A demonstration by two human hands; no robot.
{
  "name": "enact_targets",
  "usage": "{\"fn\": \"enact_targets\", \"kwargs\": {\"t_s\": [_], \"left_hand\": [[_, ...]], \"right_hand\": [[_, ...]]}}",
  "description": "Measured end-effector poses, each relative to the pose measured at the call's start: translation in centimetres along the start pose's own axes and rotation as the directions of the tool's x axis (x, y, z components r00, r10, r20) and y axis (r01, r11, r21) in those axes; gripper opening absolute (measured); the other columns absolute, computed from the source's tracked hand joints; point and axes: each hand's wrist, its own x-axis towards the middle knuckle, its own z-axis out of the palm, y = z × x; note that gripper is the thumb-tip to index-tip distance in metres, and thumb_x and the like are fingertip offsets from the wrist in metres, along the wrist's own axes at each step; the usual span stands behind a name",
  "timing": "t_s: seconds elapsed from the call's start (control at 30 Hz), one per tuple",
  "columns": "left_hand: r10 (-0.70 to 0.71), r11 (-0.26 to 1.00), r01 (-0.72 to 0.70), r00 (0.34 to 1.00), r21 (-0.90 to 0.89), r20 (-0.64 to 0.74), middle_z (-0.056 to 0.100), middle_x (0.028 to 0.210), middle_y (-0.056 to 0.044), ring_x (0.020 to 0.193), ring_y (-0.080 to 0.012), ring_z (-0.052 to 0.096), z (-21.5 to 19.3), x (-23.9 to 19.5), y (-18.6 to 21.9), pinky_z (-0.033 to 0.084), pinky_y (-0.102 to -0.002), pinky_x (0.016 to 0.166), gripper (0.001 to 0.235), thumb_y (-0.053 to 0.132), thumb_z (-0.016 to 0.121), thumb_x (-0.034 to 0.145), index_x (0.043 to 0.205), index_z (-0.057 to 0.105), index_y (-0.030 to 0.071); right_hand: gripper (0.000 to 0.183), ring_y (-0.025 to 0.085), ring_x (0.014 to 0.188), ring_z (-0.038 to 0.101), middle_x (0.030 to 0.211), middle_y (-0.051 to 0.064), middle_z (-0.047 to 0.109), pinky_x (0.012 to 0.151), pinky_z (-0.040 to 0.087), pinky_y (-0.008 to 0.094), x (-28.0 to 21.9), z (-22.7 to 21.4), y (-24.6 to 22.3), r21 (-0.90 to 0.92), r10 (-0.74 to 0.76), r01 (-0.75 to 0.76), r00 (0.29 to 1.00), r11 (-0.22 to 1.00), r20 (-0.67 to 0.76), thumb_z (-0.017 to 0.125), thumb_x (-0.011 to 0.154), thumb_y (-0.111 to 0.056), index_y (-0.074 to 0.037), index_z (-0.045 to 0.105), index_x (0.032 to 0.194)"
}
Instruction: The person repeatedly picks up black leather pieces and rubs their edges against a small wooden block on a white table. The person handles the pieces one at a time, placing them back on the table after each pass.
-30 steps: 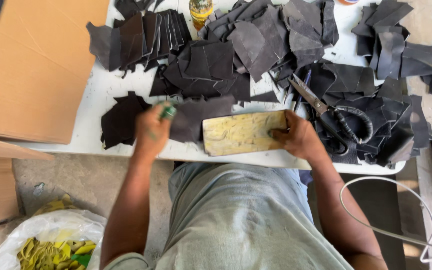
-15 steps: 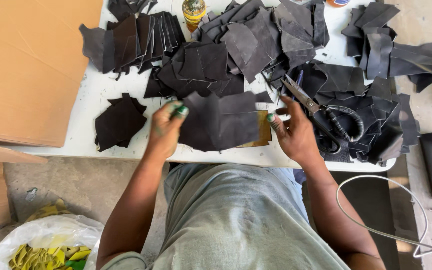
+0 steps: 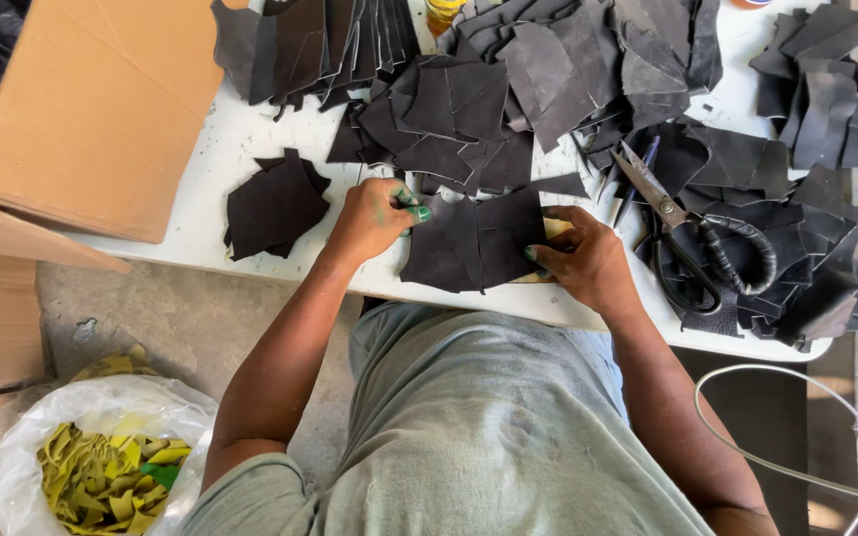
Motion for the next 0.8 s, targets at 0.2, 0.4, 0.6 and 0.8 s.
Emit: {"fn": "enact_targets", "kwargs": {"t_s": [0.2, 0.4, 0.6, 0.8], "left_hand": [[0.007, 0.993, -0.009, 1.0, -0.121, -0.021, 0.077, 0.08, -0.011, 0.071, -0.0147, 0.073, 0.3, -0.1, -0.7, 0.055, -0.029, 0.064, 0.018, 0.007, 0.08, 0.082, 0.094, 0.07, -0.001], [0.039, 0.975, -0.048, 0.998, -0.218, -0.046, 0.08, 0.093, -0.013, 0.085, -0.0159, 0.079, 0.5, 0.0, -1.2, 0.06, -0.027, 0.072, 0.03, -0.002, 0.081, 0.079, 0.104, 0.065, -0.002], [0.005, 0.98, -0.014, 0.999, -0.2, -0.048, 0.081, 0.092, -0.013, 0.082, -0.0148, 0.079, 0.3, 0.0, -0.9, 0.059, -0.027, 0.071, 0.029, 0.001, 0.082, 0.081, 0.105, 0.066, -0.001], [0.01, 0.975, -0.02, 0.999, -0.223, -0.045, 0.081, 0.094, -0.011, 0.08, -0.0128, 0.077, 0.5, -0.2, -0.6, 0.058, -0.026, 0.069, 0.032, 0.002, 0.083, 0.079, 0.108, 0.068, -0.001]], "right_hand": [[0.039, 0.017, 0.07, 0.073, 0.092, 0.015, 0.078, 0.062, 0.058, 0.029, -0.3, -0.1, 0.4, 0.0, -0.033, 0.033, 0.999, 0.999, -0.033, 0.074, 0.087, -0.006, 0.004, 0.067, 0.124], [0.041, 0.017, 0.075, 0.075, 0.094, 0.017, 0.078, 0.067, 0.059, 0.03, 0.1, -0.3, 0.9, -0.077, -0.028, 0.025, 0.999, 0.997, -0.036, 0.078, 0.084, -0.007, 0.004, 0.068, 0.122], [0.041, 0.017, 0.08, 0.075, 0.094, 0.016, 0.079, 0.071, 0.06, 0.028, -0.1, -0.3, 1.4, -0.013, -0.054, 0.054, 0.998, 0.998, -0.02, 0.078, 0.086, -0.006, 0.006, 0.067, 0.123], [0.044, 0.016, 0.078, 0.075, 0.093, 0.015, 0.078, 0.069, 0.06, 0.027, -0.5, -0.3, 1.6, -0.017, -0.034, 0.034, 0.999, 0.999, -0.013, 0.079, 0.085, -0.006, 0.004, 0.066, 0.125]]}}
